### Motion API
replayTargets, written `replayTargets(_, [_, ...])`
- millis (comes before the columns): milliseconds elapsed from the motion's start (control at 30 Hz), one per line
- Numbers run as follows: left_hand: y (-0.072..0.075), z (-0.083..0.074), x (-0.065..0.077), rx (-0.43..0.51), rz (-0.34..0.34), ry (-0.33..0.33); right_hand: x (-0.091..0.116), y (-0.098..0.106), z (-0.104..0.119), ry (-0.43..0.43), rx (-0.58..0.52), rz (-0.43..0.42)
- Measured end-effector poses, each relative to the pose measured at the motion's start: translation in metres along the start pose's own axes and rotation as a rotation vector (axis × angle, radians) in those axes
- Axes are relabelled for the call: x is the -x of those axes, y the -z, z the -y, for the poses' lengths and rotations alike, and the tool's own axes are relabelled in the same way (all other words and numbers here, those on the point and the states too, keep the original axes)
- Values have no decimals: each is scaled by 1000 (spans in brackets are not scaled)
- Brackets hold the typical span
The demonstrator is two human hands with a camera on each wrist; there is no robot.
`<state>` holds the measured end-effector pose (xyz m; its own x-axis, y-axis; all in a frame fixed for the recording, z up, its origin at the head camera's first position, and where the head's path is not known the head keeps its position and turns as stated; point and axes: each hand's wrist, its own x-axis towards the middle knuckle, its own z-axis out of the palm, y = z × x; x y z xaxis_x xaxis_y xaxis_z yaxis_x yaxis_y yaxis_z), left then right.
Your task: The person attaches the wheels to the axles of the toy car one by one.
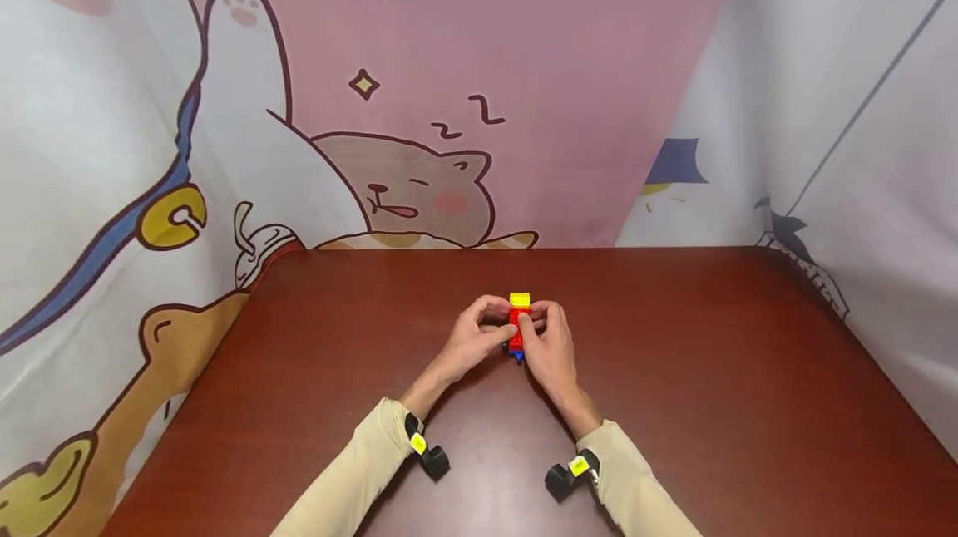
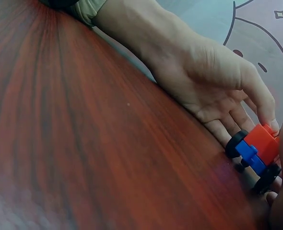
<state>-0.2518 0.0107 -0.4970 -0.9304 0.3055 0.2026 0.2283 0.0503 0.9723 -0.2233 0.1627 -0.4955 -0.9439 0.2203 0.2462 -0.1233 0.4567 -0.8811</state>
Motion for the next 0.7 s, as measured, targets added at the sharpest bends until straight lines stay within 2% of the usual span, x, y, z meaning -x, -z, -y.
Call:
replayTargets(133, [0, 3, 2, -11, 8, -9, 3, -2, -3, -14, -20, 13])
replayTargets(300, [-2, 0, 2, -30, 18, -25, 2, 0, -1, -24, -15, 17])
replayTargets(400, [-2, -6, 3, -40, 20, -27, 2, 2, 1, -24, -7, 25])
replayTargets(533, [0, -22, 7, -37, 34, -45, 0, 2, 4, -3, -11, 28])
replayTargets(633, [2, -28, 8, -13, 40, -44, 0, 2, 3, 1, -19, 16])
replayTargets(700, [2, -21, 7, 40, 17, -16, 1, 1, 1, -14, -39, 8])
